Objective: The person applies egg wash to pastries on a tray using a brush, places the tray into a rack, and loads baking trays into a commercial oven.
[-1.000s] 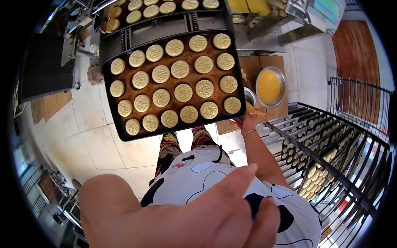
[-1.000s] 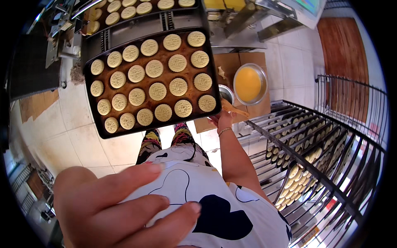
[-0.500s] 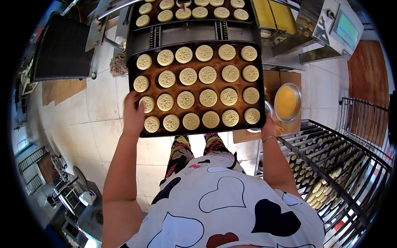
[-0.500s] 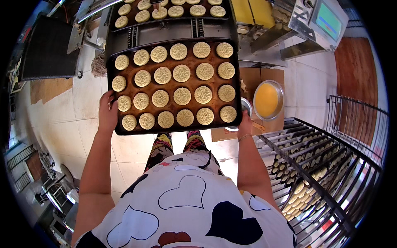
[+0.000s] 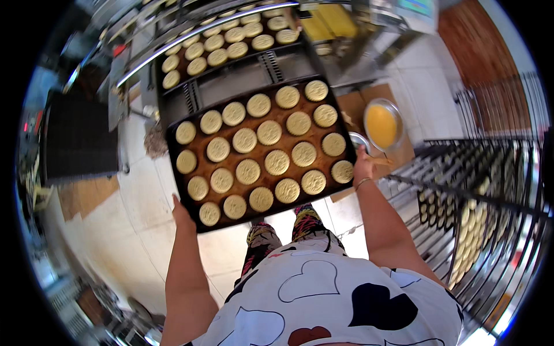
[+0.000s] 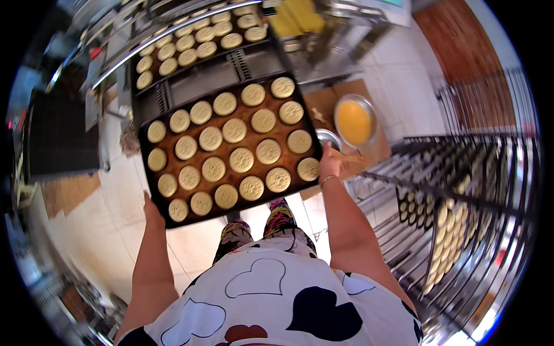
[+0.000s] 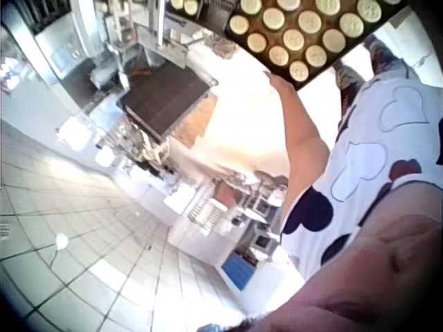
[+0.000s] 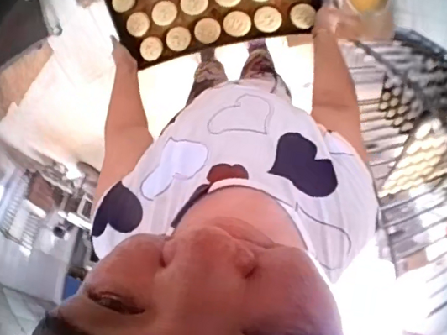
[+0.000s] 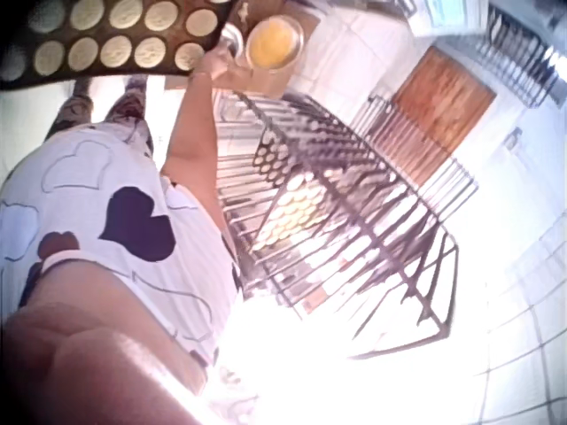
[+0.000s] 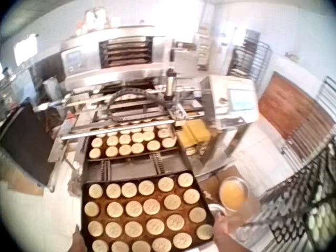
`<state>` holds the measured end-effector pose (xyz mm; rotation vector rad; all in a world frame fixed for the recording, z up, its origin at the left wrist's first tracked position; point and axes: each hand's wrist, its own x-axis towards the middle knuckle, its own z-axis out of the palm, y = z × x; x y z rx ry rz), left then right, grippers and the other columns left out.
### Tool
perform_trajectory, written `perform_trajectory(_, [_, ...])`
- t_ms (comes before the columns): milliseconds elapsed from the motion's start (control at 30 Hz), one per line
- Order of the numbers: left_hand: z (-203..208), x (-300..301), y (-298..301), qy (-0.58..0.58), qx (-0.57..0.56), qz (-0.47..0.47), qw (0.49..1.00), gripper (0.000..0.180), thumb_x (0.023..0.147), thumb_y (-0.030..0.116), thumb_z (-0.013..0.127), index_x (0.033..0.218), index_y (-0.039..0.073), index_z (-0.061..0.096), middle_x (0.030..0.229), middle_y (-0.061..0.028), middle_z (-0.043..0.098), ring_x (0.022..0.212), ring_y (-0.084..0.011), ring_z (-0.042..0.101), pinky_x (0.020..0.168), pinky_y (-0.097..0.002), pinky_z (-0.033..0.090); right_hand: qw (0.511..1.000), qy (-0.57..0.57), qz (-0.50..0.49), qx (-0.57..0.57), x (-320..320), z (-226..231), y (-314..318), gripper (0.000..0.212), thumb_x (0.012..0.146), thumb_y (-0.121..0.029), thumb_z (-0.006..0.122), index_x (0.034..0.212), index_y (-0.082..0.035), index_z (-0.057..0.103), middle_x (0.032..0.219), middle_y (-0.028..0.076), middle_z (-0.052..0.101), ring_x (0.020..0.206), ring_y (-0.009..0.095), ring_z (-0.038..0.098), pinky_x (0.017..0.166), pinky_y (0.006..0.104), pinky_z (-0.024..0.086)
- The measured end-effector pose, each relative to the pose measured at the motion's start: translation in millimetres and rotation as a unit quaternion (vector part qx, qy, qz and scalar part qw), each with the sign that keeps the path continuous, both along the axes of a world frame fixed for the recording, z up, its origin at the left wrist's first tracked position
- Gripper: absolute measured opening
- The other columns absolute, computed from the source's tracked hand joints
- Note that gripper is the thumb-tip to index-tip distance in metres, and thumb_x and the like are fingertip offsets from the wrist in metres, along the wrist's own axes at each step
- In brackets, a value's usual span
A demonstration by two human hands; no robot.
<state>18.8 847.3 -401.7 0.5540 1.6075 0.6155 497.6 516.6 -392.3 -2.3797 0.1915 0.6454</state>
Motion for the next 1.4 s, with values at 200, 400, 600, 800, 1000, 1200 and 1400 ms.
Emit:
perform_trajectory(200, [92,-1,5,-0.192,-0.052,-0.124,0.972,0.056,0.094,0.045,0.033,0.132,0.004,0.041,0.13,-0.0105,0.048,0.116,-0.0297,0.048,0.099,-0.041,0.038,0.989,-0.019,-0.148,0.025,-127,22,-66,0.082,0.084,-0.066,0.033,0.092,0.01,0.063,0.09,0.035,0.058,0.098,0.046,0.054,0.088,0.0441,0.04])
perform_trajectory(400, [130,93,1,-0.214,-0.007,-0.352,0.911,0.051,0.095,0.042,0.035,0.126,0.004,0.046,0.125,-0.01,0.052,0.111,-0.027,0.052,0.095,-0.0374,0.041,0.907,-0.07,-0.412,0.05,-225,47,-174,0.08,0.084,-0.064,0.037,0.084,0.011,0.063,0.079,0.032,0.059,0.085,0.042,0.059,0.079,0.043,0.043])
perform_trajectory(600, [61,134,117,-0.29,-0.069,-0.446,0.844,0.05,0.088,0.037,0.053,0.12,0.0,0.05,0.12,-0.0096,0.055,0.107,-0.0242,0.054,0.095,-0.0365,0.041,0.761,-0.243,-0.599,0.054,-367,91,-99,0.07,0.083,-0.06,0.048,0.084,0.01,0.058,0.08,0.012,0.058,0.078,0.02,0.051,0.074,0.0353,0.044])
perform_trajectory(800, [24,211,152,-0.33,-0.109,-0.547,0.761,0.047,0.088,0.036,0.054,0.115,-0.002,0.055,0.113,-0.0093,0.059,0.101,-0.021,0.057,0.092,-0.0341,0.043,0.698,-0.263,-0.665,0.023,-414,84,-28,0.07,0.082,-0.062,0.051,0.073,0.007,0.055,0.07,0.007,0.05,0.066,0.018,0.04,0.064,0.0374,0.043])
perform_trajectory(1000, [24,248,163,-0.277,0.017,-0.627,0.728,0.031,0.087,0.035,0.059,0.089,0.004,0.062,0.089,-0.0016,0.06,0.082,-0.0122,0.054,0.076,-0.0281,0.044,0.67,-0.269,-0.677,0.143,-452,53,13,0.082,0.08,-0.062,0.053,0.126,0.006,0.046,0.121,0.014,0.053,0.105,0.023,0.054,0.09,0.0347,0.044])
perform_trajectory(1200, [25,284,187,-0.298,0.019,-0.67,0.68,0.045,0.085,0.037,0.06,0.104,-0.004,0.057,0.105,-0.0062,0.057,0.096,-0.0144,0.05,0.089,-0.0287,0.038,0.686,-0.266,-0.651,0.186,-457,53,26,0.096,0.078,-0.068,0.048,0.138,0.004,0.027,0.143,0.014,0.03,0.129,0.024,0.034,0.105,0.038,0.027])
perform_trajectory(1400, [99,273,192,-0.378,0.206,-0.697,0.574,0.054,0.09,0.028,0.055,0.13,-0.003,0.038,0.127,-0.018,0.049,0.117,-0.0226,0.046,0.099,-0.0312,0.034,0.474,-0.33,-0.623,0.527,-458,63,32,0.069,0.084,-0.062,0.04,0.116,-0.002,0.052,0.112,0.015,0.059,0.105,0.03,0.056,0.094,0.0451,0.043])
